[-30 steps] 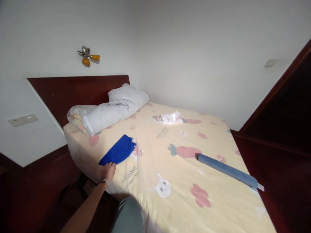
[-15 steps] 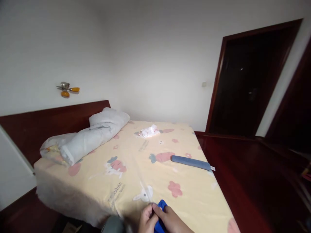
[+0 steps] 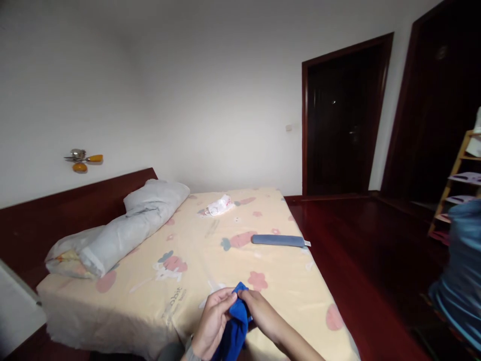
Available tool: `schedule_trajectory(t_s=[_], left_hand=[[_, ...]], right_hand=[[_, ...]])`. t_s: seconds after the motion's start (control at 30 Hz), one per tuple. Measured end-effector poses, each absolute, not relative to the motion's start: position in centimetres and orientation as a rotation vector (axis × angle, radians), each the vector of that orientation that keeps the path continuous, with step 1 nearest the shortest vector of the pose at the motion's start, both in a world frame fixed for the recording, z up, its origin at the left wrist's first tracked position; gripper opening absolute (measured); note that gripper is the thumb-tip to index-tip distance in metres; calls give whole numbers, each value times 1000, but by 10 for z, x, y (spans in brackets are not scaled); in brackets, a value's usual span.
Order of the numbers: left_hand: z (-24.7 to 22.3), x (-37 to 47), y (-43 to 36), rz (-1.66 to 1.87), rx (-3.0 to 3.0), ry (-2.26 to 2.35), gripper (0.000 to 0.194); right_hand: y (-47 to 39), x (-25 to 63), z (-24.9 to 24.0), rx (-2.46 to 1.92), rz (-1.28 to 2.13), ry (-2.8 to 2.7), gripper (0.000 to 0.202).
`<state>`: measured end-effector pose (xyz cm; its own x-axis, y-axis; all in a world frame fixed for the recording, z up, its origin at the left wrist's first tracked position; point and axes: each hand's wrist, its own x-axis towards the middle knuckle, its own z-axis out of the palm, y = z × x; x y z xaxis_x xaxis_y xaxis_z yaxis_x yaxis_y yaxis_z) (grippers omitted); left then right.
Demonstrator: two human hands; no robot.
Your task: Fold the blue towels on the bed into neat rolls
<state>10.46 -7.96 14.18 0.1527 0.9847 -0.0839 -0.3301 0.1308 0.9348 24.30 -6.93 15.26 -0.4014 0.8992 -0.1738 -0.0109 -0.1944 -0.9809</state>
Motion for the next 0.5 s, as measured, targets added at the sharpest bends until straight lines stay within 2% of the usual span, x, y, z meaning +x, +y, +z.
schedule_trajectory(t_s=[0.2,0.37,0.5], left_hand=[[157,105,-63,1232,1041,881,41],[167,81,-45,1418,954,879,34],[160,84,-41,1490,820,883,32]], right_hand=[[-56,247,160,-1240,1514,-1273,32],[-36,264,165,-1268,1505,-1068,16],[-28,265,158,-1231,1494,-955,13]])
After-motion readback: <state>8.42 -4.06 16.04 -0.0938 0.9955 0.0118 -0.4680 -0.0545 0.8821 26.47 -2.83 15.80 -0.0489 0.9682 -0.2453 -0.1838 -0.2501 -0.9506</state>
